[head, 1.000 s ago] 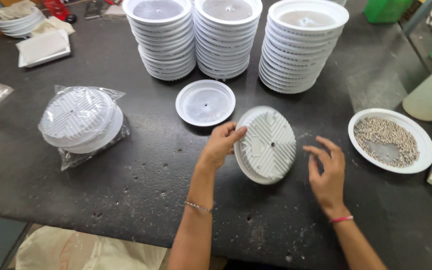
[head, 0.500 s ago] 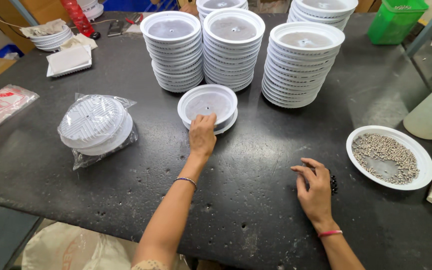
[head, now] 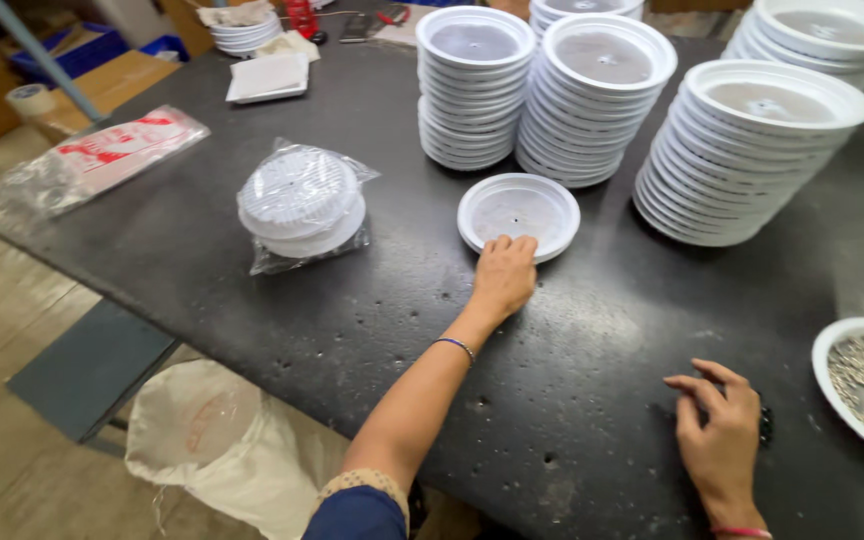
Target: The person wraps round white lamp cover housings in clear plastic film at a workbench. They pull a plastic sheet over each housing, fold the film around it, place the wrapped unit onto a stack, and occasionally pick small black components from the table while working through the pile of housings.
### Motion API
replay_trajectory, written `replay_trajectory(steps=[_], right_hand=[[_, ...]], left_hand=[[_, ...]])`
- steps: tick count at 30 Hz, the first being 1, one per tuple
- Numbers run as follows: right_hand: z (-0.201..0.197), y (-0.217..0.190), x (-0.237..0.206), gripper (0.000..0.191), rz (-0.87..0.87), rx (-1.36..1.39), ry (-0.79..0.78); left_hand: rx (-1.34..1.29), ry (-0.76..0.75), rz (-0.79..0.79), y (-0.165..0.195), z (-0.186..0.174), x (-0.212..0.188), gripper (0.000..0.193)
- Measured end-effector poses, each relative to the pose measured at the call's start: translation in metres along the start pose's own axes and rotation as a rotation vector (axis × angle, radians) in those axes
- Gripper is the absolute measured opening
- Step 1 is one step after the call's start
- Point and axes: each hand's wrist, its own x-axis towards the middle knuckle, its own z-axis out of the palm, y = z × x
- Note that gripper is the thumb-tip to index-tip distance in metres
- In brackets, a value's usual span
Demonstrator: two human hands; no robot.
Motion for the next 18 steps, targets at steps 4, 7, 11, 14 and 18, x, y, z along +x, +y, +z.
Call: replay_trajectory(steps=[4,7,11,14,18], right_hand=[[0.001,0.005,-0.005,0.019,0.016,0.018,-0.005],[0.002,0.005,-0.007,0.020,0.054,0.017,-0.004],[0.004,0.004,-0.006,0.020,0.008,0.016,-0.010],[0.008,0.000,-0.006,0.020,0.033,0.041,-0.034],[0.011,-0.002,-0.005,0.020,0.043,0.046,-0.048]], left_hand=[[-0.074,0.208,-0.120,-0.019,-0.018,0.007,0.034],[0.023,0.643,-0.293,-0.065,-0.050,0.007,0.035],[0.322,0.675,-1.009,-0.155,-0.136,-0.011,0.103],[0.051,0.772,-1.420,-0.195,-0.190,-0.026,0.094],[-0.445,0.750,-1.493,-0.211,-0.215,-0.025,0.081]])
